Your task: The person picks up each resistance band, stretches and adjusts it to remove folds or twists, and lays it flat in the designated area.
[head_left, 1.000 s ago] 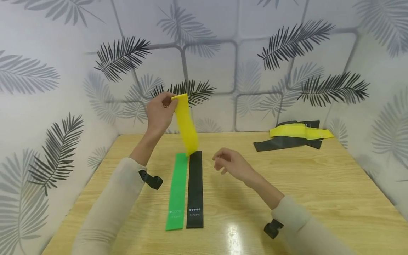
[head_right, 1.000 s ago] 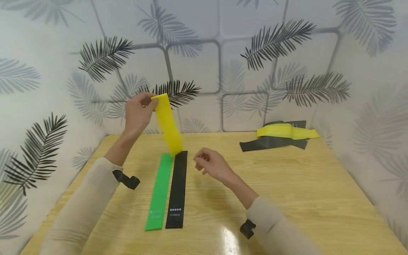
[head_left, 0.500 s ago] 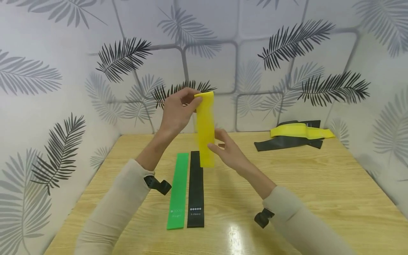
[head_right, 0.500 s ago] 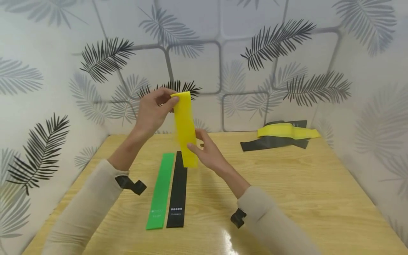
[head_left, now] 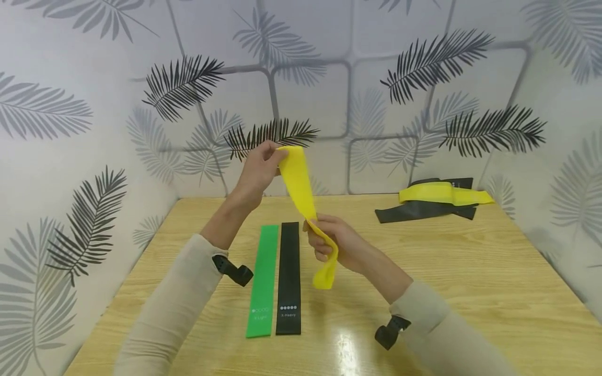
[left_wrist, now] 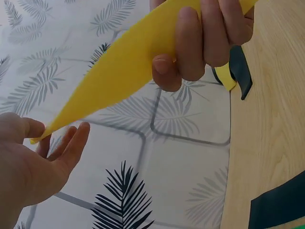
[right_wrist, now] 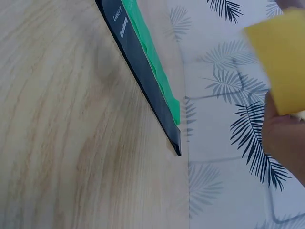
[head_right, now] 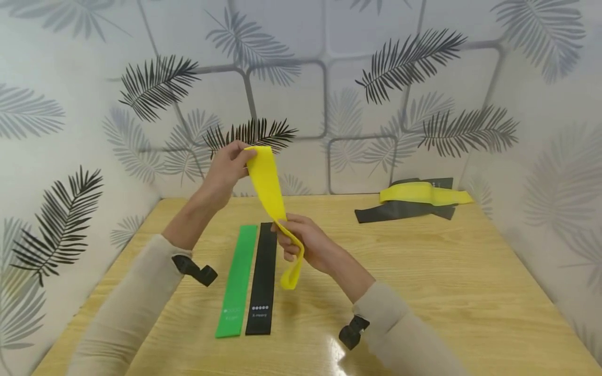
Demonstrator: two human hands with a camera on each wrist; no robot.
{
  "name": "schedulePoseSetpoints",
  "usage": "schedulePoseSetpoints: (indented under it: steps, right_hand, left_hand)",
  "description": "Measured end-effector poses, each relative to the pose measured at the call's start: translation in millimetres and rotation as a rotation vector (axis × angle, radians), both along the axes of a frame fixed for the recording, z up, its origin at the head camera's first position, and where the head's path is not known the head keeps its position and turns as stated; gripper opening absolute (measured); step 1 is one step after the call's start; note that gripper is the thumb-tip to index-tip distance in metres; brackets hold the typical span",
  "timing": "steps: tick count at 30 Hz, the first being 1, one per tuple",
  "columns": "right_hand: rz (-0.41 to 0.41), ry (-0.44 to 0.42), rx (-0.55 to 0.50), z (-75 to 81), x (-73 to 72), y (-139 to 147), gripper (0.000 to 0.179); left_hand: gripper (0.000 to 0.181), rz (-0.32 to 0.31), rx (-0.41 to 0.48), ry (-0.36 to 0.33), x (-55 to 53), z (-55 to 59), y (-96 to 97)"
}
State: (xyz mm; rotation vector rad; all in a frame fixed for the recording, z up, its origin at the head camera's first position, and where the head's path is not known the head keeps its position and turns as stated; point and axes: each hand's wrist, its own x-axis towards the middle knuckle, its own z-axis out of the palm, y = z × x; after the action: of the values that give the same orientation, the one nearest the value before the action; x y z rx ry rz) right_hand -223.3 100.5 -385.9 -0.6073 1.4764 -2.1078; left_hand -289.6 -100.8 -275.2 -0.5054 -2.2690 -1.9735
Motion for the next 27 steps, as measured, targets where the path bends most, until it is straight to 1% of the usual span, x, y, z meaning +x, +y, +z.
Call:
schedulePoseSetpoints:
  steps: [3,5,7,9,12,14,15,17,19,21,23,24,27]
  right_hand:
    - [0.256,-0.05,-0.156,-0.9,2.3,-1,0.046]
    - [0.397,-0.054,-0.23,-0.9,3.7,-1,0.059]
    - [0.494,-0.053,-0.277,-0.5,5.3,-2,0.069]
    - [0.541,-0.058,-0.3,-0.5,7.0,-3,0.071]
    - [0.545,-0.083,-0.294,-0.7,10.4,-2,0.063]
    - [0.519,-0.09,-0.269,-0.6,12.6,-2,0.057]
    - [0.5,-0.088,-0.25,-0.8,13.7,-1,0.056]
    - [0.455,-0.066,-0.206,-1.1,15.7,-1,0.056]
    - [0.411,-0.058,-0.173,-1.8,16.9,0,0.058]
    - [0.371,-0.061,-0.158,-2.9,17.4,1,0.059]
    - [0.337,-0.072,-0.16,-4.1,17.2,3,0.059]
    - [0.325,-0.078,-0.167,-4.6,17.1,4,0.059]
    - [0.304,-0.08,-0.195,-5.6,16.8,7,0.058]
  left_hand:
    - [0.018,-0.122,0.155,-0.103,-3.0,-6.8,1.5]
    - [0.017,-0.176,0.229,-0.148,-3.7,-10.1,3.1]
    - [0.013,-0.186,0.248,-0.171,-3.5,-13.0,4.6]
    - [0.013,-0.172,0.236,-0.187,-2.3,-15.3,5.7]
    - [0.026,-0.188,0.208,-0.22,-1.6,-19.8,6.5]
    - [0.032,-0.207,0.184,-0.242,-1.7,-22.5,7.2]
    - [0.031,-0.224,0.179,-0.252,-2.1,-24.1,7.5]
    - [0.027,-0.245,0.214,-0.295,-1.6,-26.8,8.5]
    - [0.026,-0.253,0.274,-0.328,-0.9,-29.0,9.3]
    - [0.029,-0.258,0.345,-0.356,-0.3,-30.7,9.5]
    - [0.036,-0.26,0.386,-0.363,0.0,-31.7,9.1]
    - [0.04,-0.271,0.384,-0.361,-0.4,-32.2,8.7]
    - [0.055,-0.338,0.394,-0.368,-0.9,-33.1,7.9]
